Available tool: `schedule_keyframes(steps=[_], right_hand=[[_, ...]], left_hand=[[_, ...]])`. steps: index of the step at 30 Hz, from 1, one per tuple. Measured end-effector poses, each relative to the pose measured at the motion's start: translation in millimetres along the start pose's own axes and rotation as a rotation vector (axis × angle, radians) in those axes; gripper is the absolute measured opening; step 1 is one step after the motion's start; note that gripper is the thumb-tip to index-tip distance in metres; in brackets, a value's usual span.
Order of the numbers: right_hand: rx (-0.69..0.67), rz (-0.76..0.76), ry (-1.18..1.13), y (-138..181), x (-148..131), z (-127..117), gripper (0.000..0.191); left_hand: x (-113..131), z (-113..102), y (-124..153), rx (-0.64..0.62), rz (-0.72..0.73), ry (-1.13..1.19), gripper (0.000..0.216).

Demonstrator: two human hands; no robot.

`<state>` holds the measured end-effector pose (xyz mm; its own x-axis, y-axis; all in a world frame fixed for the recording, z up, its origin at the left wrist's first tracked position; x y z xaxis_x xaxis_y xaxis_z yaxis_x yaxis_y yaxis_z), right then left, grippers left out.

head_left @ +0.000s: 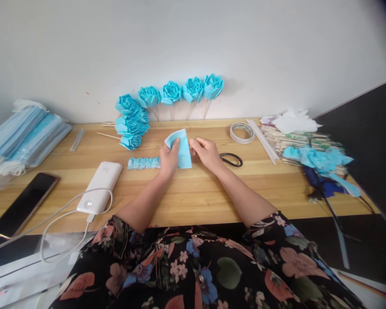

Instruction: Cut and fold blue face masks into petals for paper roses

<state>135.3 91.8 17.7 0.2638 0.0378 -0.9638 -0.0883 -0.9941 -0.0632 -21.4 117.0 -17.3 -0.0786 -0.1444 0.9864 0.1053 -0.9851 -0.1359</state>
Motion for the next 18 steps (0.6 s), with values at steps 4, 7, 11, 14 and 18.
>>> schedule_keyframes(steps=[4, 7, 11, 14, 18], right_hand=[[-0.099, 0.011, -0.047, 0, 0, 7, 0.051], [-0.189, -0.036, 0.059, 6, -4, 21, 0.057], [-0.114, -0.095, 0.155, 8, -6, 23, 0.056], [-0.092, -0.113, 0.16, 8, -6, 23, 0.056], [-0.081, -0.132, 0.16, 9, -12, 20, 0.057]], left_hand=[[-1, -3, -3, 0.015, 0.016, -0.001, 0.033], [-1, -3, -3, 0.015, 0.042, 0.025, 0.031], [2, -4, -3, 0.018, 0.056, 0.033, 0.032], [2, -3, -3, 0.019, 0.044, 0.067, 0.034], [3, -3, -3, 0.047, 0.03, 0.115, 0.031]])
Point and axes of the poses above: each hand's wrist, its own y-axis away from the middle knuckle, its own z-axis out of the palm, x = y × z, the point moved 9 cm from there along -y, towards the middle knuckle, and after that the axes turned 7 degrees about z, right-handed, at the moved point
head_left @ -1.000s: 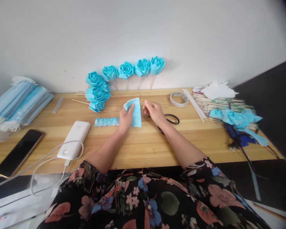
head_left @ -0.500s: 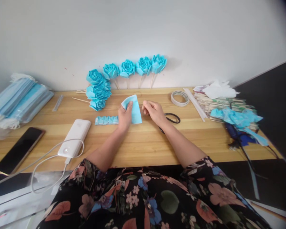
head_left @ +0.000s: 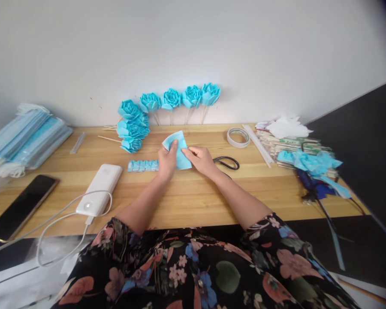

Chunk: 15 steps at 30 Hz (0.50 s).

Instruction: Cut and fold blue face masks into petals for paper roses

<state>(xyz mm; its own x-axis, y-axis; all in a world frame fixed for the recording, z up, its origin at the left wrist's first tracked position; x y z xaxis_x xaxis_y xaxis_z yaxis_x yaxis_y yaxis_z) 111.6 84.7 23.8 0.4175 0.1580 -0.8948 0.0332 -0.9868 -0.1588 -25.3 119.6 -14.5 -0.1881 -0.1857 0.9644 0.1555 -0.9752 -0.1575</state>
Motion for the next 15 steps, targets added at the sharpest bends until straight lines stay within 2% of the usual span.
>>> schedule_keyframes(steps=[3, 8, 10, 13, 15], right_hand=[[0.017, 0.012, -0.023, -2, 0, -6, 0.057], [0.099, 0.162, -0.166, -11, 18, -26, 0.051], [0.045, 0.174, -0.161, -11, 16, -24, 0.053], [-0.119, 0.14, -0.069, -3, 3, -5, 0.06], [-0.168, 0.138, 0.001, 7, -3, 8, 0.057]], left_hand=[[2, 0, -1, 0.018, 0.003, 0.037, 0.031], [7, -6, -6, 0.075, 0.027, 0.093, 0.032], [8, -9, -8, 0.092, 0.035, 0.097, 0.032], [12, -9, -8, 0.088, 0.064, 0.079, 0.031], [13, -8, -6, 0.078, 0.078, 0.06, 0.031]])
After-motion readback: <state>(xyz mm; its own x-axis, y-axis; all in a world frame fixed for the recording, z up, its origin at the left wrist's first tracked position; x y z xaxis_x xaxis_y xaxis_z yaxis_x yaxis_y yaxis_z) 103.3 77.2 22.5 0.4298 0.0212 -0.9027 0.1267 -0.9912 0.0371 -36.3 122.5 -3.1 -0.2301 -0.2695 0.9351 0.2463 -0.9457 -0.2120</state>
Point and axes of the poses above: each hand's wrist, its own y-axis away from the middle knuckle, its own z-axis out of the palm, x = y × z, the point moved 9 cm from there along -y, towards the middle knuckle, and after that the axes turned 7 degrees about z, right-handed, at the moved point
